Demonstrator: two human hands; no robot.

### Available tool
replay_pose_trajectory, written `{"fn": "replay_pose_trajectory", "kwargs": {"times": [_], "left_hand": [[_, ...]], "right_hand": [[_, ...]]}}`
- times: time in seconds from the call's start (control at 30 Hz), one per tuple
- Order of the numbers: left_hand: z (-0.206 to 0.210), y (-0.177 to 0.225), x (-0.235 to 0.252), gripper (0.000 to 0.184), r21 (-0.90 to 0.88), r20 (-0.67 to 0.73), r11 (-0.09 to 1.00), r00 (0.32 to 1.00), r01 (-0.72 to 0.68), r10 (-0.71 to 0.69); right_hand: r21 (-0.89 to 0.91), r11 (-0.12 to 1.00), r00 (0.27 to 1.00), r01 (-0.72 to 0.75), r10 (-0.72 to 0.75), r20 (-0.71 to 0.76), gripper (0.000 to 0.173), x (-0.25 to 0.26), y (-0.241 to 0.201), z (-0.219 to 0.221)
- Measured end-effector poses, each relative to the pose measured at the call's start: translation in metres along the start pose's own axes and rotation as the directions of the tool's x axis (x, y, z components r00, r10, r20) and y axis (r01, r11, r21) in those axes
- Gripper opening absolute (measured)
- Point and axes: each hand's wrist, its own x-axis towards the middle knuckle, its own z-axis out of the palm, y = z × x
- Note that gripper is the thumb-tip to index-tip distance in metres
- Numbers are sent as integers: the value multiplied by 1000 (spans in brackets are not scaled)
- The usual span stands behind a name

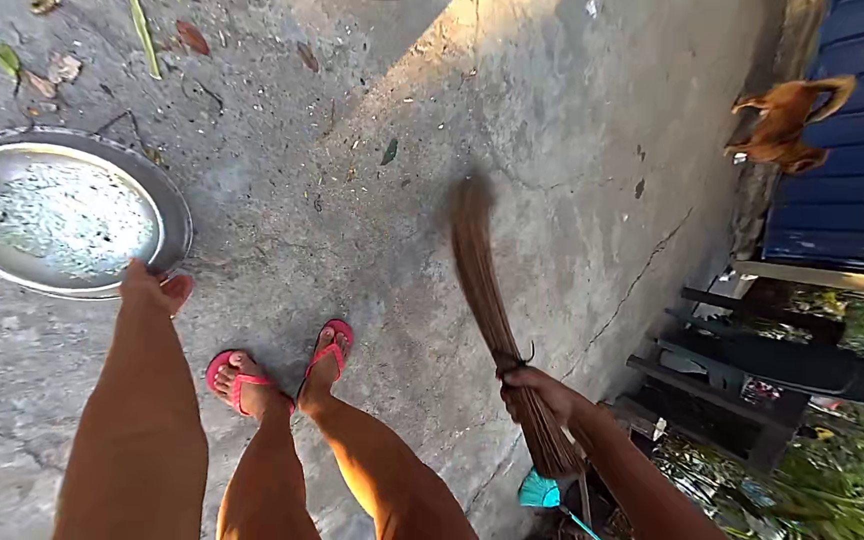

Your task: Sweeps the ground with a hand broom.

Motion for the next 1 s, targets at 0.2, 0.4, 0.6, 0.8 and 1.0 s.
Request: {"fn": "replay_pose_trajectory", "kwargs": {"times": [0.2,0.4,0.6,0.8,1.0], "left_hand": [[-10,-5,11,42,-216,17,976,1000,4,0],[-82,-58,-15,35,-302,-73,953,996,29,-53],[-185,-189,-44,39,-484,-159,862,954,148,-253],[-231,-262,-119,67,-567,35,681,839,464,-543],[-267,-243,-261,69,255,232,921,905,296,-355]], "right_hand": [[-37,986,984,165,-163,70,61,-99,43,-17],[189,958,968,216,-185,-170,47,-108,45,2],[-59,996,997,-69,70,21,20,-41,15,219],[-520,853,816,-32,322,479,31,-63,4,280],[-333,939,932,84,45,360,67,-173,-9,186]]}}
